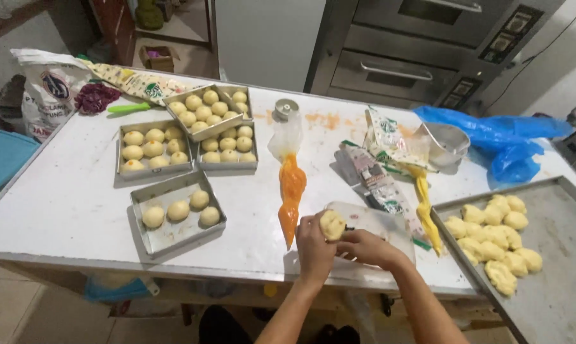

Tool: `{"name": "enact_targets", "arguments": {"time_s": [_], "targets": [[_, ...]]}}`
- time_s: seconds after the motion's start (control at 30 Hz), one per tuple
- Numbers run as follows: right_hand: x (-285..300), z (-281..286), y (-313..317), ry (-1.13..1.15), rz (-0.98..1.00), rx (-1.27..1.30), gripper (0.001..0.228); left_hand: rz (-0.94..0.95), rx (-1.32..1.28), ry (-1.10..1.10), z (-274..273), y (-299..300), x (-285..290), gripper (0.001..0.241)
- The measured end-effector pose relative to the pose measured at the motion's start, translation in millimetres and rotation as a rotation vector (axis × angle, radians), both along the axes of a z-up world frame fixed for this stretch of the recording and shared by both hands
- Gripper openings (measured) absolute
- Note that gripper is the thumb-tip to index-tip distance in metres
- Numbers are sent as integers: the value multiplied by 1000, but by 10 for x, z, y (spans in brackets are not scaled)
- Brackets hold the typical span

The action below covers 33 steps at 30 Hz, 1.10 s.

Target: Preparing filled pastries by flattening dough, adding chocolate chips, rolling them into balls, and arranging them in baking trays.

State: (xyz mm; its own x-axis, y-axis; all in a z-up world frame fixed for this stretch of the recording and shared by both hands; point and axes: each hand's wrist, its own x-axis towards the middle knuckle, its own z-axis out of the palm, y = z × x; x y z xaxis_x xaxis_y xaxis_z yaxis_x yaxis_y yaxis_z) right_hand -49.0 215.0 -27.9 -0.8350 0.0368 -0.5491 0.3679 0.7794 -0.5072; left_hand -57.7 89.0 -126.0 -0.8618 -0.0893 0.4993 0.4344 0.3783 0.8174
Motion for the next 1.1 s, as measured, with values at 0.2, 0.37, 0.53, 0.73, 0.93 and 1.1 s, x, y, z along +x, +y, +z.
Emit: {"name": "enact_targets", "arguments": {"time_s": [0.2,0.37,0.53,0.73,0.93,1.1], "targets": [[-495,-720,363,246,39,250,34,-18,16,-62,128,7,-4,53],[-401,-546,210,216,546,-177,20,21,-17,-192,164,28,17,64],[-400,-575,294,41,593,-165,25,39,-29,-193,72,63,106,60],[-239,-26,306,108,96,4,13,6,-68,-131,298,-54,74,57],[82,779,339,326,-319,-251,34,-240,113,-203,677,40,93,46],[116,715,307,424,-186,16,34,-345,18,-344,669,265,32,39]]}}
